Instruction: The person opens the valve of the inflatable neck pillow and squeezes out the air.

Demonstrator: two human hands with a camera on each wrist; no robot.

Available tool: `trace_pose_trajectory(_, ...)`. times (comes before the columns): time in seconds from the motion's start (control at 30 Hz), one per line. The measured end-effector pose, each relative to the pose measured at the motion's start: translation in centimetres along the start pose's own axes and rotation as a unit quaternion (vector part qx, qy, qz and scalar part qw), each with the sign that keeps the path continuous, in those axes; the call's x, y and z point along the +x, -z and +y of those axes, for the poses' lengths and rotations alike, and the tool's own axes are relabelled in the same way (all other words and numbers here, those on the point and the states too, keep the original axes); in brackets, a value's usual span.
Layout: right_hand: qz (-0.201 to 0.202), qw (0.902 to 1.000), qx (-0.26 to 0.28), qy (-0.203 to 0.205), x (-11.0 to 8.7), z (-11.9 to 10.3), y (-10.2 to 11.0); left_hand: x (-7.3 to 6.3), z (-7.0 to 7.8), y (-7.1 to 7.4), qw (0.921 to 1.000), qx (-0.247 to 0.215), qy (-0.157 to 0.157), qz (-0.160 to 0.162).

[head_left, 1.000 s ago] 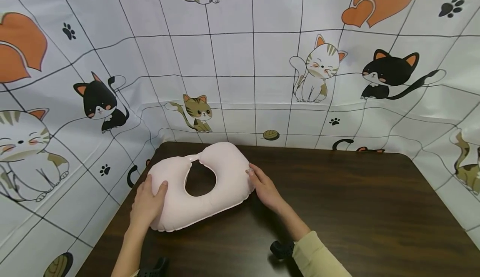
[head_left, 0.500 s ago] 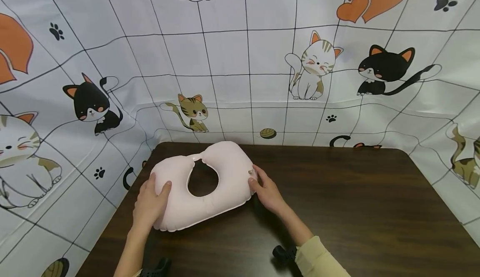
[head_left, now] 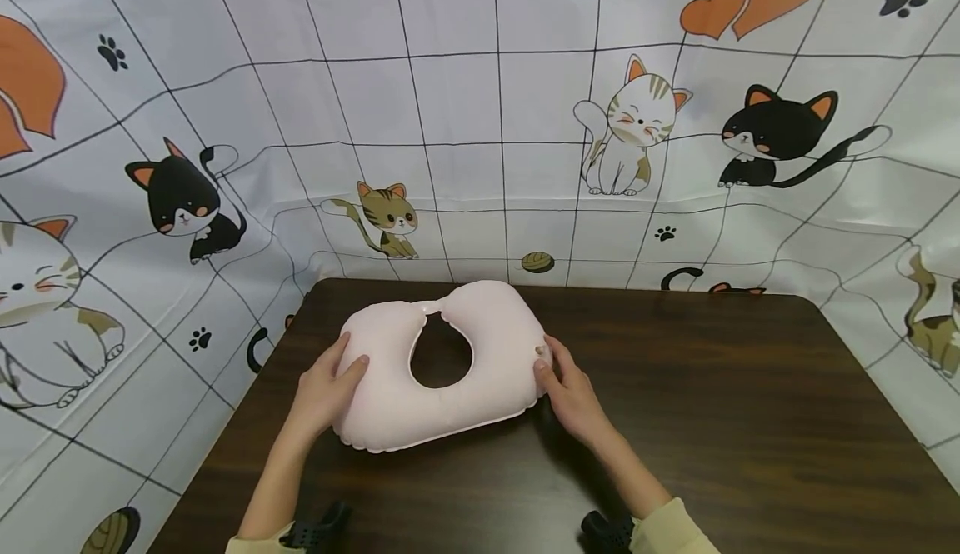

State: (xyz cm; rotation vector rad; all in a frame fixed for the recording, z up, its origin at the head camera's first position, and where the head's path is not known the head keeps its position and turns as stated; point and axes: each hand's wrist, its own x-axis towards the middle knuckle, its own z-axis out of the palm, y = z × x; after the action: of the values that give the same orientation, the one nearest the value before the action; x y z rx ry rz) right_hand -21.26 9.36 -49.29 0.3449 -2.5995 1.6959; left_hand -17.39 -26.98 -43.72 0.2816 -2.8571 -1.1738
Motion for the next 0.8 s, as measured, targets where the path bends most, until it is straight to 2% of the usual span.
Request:
trace_pose_trajectory(0.17, 0.004, 0.9999, -0.010, 0.003, -0.9, 0.5, 1.5, 0.0, 0.8, -0.5, 0.9997, -0.014, -0.020, -0.008)
trace_pose_trajectory(0.47, 0.005, 0.9994, -0.030, 0.014, -3.4, 1.5, 5.7, 0.0, 2.4, -2.9, 0.9962, -0.042, -0.067, -0.037)
trace_pose_trajectory(0.8, 0.014, 0.9980, -0.061, 0.003, -5.7, 2.4, 8.3, 0.1, 4.0, -5.2, 0.9901, -0.075, -0.104, -0.056)
